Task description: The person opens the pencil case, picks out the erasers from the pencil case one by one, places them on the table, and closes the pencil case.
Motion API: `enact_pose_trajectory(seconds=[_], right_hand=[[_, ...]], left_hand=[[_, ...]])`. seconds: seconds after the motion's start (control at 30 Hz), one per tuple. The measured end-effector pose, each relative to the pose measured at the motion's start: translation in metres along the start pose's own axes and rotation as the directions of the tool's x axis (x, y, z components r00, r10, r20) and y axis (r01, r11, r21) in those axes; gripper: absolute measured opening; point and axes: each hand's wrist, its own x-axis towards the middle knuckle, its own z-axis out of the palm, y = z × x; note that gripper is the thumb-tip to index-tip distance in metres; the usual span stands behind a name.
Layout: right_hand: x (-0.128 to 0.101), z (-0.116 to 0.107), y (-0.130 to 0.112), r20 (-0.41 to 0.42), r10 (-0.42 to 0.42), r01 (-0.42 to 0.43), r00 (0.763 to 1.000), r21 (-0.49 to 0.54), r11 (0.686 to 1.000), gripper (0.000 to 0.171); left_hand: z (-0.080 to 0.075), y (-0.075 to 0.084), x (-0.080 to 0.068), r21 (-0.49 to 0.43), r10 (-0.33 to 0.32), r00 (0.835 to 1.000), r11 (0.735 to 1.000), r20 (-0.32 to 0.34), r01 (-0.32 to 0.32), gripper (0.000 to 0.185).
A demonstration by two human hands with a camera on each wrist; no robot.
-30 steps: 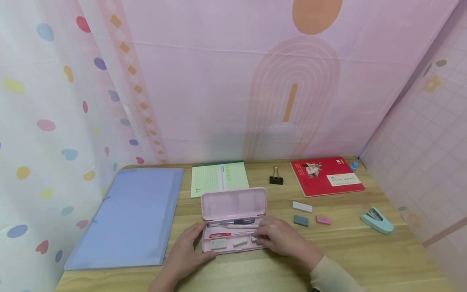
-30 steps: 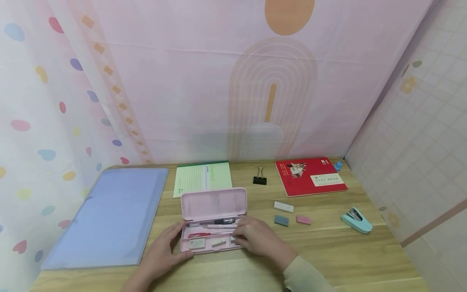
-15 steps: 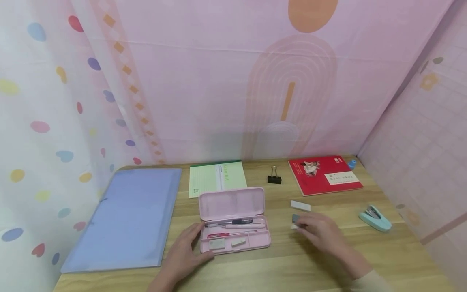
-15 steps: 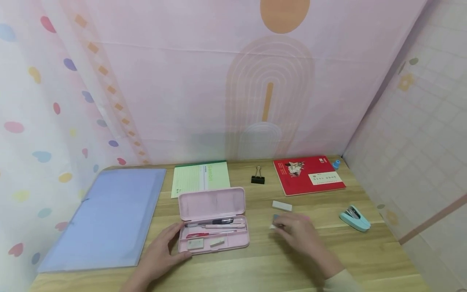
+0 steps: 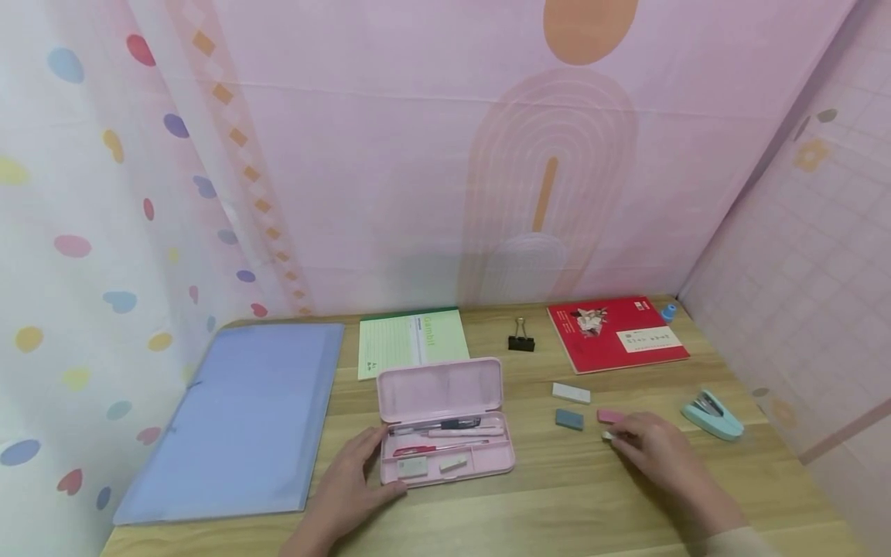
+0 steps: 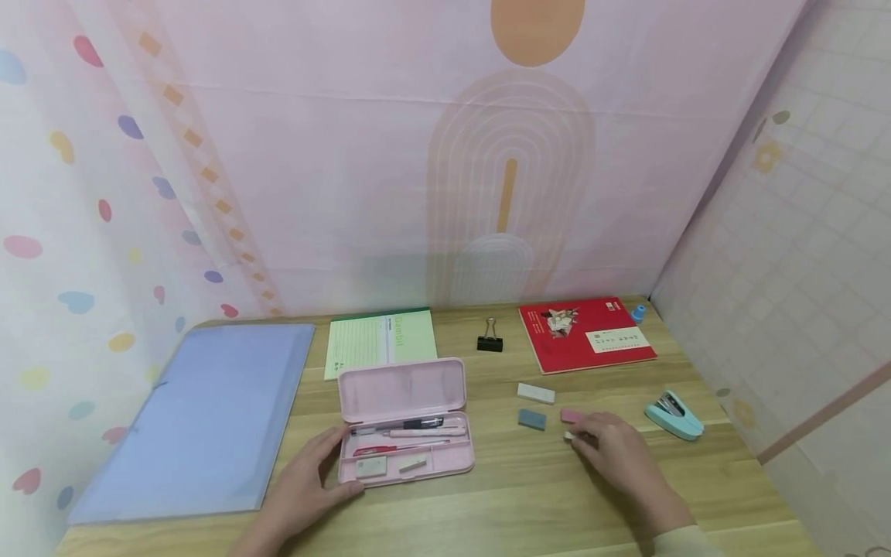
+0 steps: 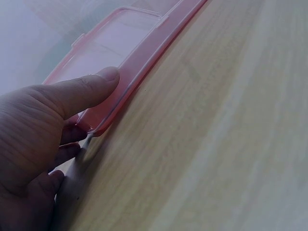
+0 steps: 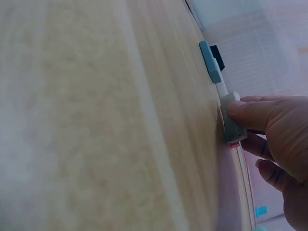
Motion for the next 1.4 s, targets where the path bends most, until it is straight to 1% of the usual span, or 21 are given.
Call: enact_pose_trajectory(seconds=[0.17,0.33,0.73,0.83,0.93,0.97,1.03,1.1,1.13,1.17,1.2,1.3,1.33,1.37,1.4], right_hand=[[0.002,0.003,0.003,0.021,-0.002,0.003,1.0,-0.009,1.0,0.014],[0.001,0.004,0.003,0.052,0.001,-0.001,0.999,0.009,1.0,0.015],[0.001,0.005,0.002,0.069,0.045,-0.047,0.997,0.031,0.998,0.021],[0.001,0.005,0.001,0.068,0.06,-0.063,0.996,0.052,0.997,0.023],[0.0,0.0,-0.004,0.052,0.063,-0.068,0.997,0.104,0.992,0.028],[0.001,-0.002,-0.008,0.037,0.051,-0.055,0.998,0.122,0.991,0.028],[0.004,-0.004,-0.018,-0.002,0.0,0.0,1.0,0.149,0.989,0.027],[0.009,-0.003,-0.031,-0.047,-0.1,0.106,0.994,0.149,0.983,0.025],[0.013,-0.002,-0.039,-0.069,-0.166,0.174,0.984,0.14,0.975,0.023],[0.016,0.001,-0.047,-0.078,-0.221,0.23,0.972,0.126,0.965,0.022],[0.02,0.005,-0.055,-0.086,-0.283,0.291,0.955,0.111,0.95,0.022],[0.03,0.02,-0.083,-0.086,-0.437,0.444,0.895,0.09,0.892,0.021],[0.032,0.025,-0.092,-0.074,-0.47,0.475,0.88,0.093,0.875,0.02],[0.035,0.03,-0.102,-0.055,-0.492,0.495,0.869,0.103,0.863,0.019],[0.037,0.035,-0.111,-0.047,-0.524,0.525,0.851,0.113,0.843,0.018]], left_hand=[[0.0,-0.001,-0.001,0.001,-0.003,1.0,1.0,0.001,0.003,0.1],[0.0,0.0,-0.001,0.002,-0.005,1.0,1.0,0.005,0.005,0.101],[0.0,-0.001,0.0,0.004,-0.011,1.0,1.0,0.01,0.011,0.101],[0.0,-0.001,0.0,0.003,-0.011,1.0,1.0,0.012,0.011,0.102],[-0.001,0.0,0.001,0.003,-0.002,1.0,1.0,0.012,0.002,0.102],[-0.001,0.0,0.001,0.003,0.001,1.0,1.0,0.01,-0.001,0.102],[-0.002,0.0,0.001,0.002,0.008,1.0,1.0,0.006,-0.008,0.102],[-0.002,-0.001,0.001,0.001,0.012,1.0,1.0,0.002,-0.012,0.102],[-0.002,-0.001,0.001,0.001,0.015,1.0,1.0,0.0,-0.015,0.102],[-0.002,-0.001,0.001,0.0,0.016,1.0,1.0,0.0,-0.016,0.101],[-0.002,-0.002,0.001,-0.003,0.018,1.0,1.0,0.0,-0.018,0.101],[-0.001,-0.002,0.0,-0.008,0.02,1.0,1.0,0.003,-0.02,0.101],[-0.001,-0.002,0.0,-0.012,0.019,1.0,1.0,0.004,-0.019,0.102],[-0.001,-0.002,0.0,-0.017,0.017,1.0,1.0,0.005,-0.017,0.101],[-0.001,-0.002,0.0,-0.019,0.015,1.0,1.0,0.005,-0.015,0.102]])
